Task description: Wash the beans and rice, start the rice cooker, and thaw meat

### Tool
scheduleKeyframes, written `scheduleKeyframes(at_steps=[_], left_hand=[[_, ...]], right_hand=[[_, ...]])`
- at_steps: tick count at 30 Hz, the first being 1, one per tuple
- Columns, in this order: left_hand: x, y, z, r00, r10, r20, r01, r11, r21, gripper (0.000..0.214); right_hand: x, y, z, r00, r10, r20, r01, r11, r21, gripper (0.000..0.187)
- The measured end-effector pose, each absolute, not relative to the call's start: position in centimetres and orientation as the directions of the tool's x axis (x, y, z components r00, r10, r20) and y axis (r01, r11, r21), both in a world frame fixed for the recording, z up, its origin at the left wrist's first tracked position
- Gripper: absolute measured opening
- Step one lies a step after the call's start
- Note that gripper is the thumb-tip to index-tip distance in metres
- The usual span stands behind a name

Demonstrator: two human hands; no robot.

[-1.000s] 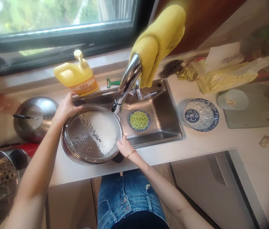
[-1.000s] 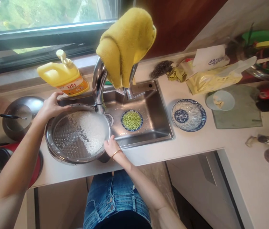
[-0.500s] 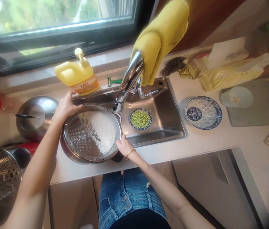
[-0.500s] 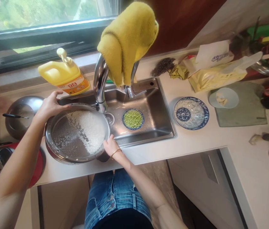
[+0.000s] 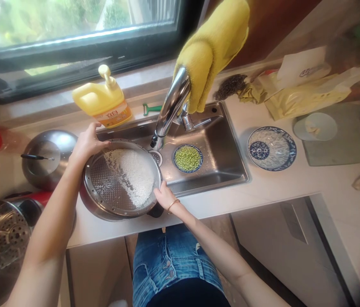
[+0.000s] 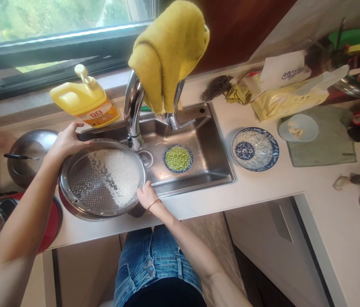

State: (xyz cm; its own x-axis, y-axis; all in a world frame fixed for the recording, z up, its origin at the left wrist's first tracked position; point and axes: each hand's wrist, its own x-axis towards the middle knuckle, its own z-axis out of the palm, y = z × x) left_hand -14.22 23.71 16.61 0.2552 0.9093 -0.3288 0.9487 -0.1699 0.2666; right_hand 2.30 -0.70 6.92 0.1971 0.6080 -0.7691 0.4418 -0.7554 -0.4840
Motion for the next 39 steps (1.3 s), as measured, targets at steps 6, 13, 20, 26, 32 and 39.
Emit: scheduleKeyframes(at_steps=[6,13,20,26,32,39], left_hand=[[-14.2,23.7,16.6,0.25,0.909,-0.335,0.95,-0.162,0.268,0.079],[-14.3,23.8,16.9,0.249,0.91,-0.332,0.954,-0.172,0.246,0.077],[-14.2,24.0,17.0,0.25,0.909,-0.334,0.956,-0.176,0.236,0.08],[-14.0,23.9,17.2,0.256,0.904,-0.342,0.957,-0.188,0.221,0.079],[-13.6,23.8,17.8,0.262,0.892,-0.369,0.958,-0.194,0.212,0.079],[-13.4,23.9,18.2,0.257,0.893,-0.37,0.96,-0.193,0.201,0.077]], right_hand=[[2.1,-0.8,6.8,0.189,0.608,-0.771,0.436,-0.756,-0.488,0.016],[1.8,-0.7,7.0,0.159,0.611,-0.776,0.426,-0.751,-0.505,0.021],[1.6,-0.9,6.5,0.159,0.622,-0.767,0.415,-0.747,-0.52,0.017],[1.4,-0.9,6.7,0.136,0.613,-0.778,0.42,-0.747,-0.515,0.021],[1.2,-0.9,6.8,0.145,0.604,-0.784,0.401,-0.76,-0.511,0.02],[1.1,-0.8,6.4,0.145,0.606,-0.782,0.382,-0.764,-0.52,0.018]])
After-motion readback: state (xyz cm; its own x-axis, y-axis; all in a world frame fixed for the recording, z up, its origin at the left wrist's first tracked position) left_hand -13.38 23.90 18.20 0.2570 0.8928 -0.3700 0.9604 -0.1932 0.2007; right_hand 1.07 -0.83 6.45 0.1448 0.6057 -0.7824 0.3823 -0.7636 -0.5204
